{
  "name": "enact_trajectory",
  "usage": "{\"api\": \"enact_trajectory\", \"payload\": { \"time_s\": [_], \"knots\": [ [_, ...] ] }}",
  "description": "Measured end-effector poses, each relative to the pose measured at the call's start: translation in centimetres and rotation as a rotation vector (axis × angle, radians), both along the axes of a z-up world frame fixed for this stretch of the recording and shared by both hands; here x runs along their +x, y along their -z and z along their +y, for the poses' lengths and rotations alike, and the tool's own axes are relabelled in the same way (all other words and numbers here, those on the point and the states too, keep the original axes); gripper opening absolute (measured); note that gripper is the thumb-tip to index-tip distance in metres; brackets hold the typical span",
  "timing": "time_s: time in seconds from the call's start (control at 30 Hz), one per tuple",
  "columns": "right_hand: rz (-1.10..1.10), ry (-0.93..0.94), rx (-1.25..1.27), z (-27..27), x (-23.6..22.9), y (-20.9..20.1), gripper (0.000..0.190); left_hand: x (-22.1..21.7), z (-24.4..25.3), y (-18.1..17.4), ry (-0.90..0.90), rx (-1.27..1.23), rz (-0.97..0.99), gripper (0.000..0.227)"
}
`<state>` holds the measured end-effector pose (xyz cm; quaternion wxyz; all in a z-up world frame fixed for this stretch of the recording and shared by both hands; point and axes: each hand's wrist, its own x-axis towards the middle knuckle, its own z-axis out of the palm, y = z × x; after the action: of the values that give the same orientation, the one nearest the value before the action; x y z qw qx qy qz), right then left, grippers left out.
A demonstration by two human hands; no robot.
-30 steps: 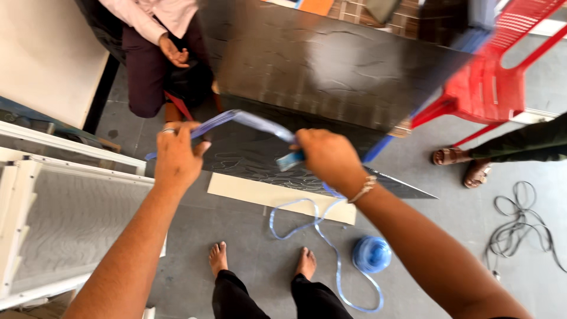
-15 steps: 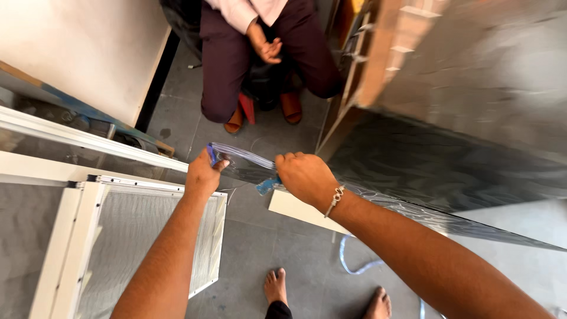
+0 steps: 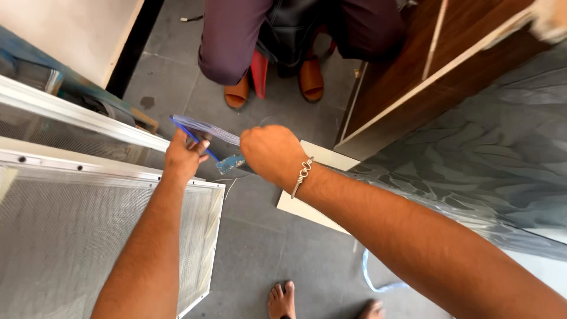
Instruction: The person applies a blue protective edge tape along the perimeter of a large dark glass panel. They smooth the tape with their fingers and use a small plastic card to press it firmly along the edges.
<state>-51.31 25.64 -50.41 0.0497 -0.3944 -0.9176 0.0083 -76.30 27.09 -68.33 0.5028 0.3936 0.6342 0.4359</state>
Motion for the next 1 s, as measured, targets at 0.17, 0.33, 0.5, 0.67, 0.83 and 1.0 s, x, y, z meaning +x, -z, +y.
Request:
{"api": "enact_trajectory", "payload": {
  "time_s": [0.17,0.33,0.5,0.67,0.83,1.0],
  "knots": [
    [-0.036,-0.009,-0.011,0.6,-0.6,2.0,0.005,-0.8,0.7,1.8,0.041,0.010,0.076,0.053],
    [-0.005,-0.047,0.114,1.2,2.2,1.8,0.004,1.4,1.7,1.9,0.077,0.013,0.109,0.052],
    [-0.035,-0.074,0.161,0.9,4.4,1.3,0.005,3.6,0.1,-1.0,0.150,0.118,0.450,0.062],
    [-0.037,-0.013,0.204,0.0,5.4,1.9,0.010,5.9,-2.8,-8.6,0.034,0.498,0.890,0.106],
    [-0.014,0.037,0.194,-0.6,5.6,2.2,0.010,8.0,-4.8,-14.1,0.175,0.865,1.236,0.092],
    [0.125,0.080,0.233,-1.8,6.1,0.8,0.009,8.3,-4.1,-15.6,0.397,0.861,1.342,0.072]
  ]
}}
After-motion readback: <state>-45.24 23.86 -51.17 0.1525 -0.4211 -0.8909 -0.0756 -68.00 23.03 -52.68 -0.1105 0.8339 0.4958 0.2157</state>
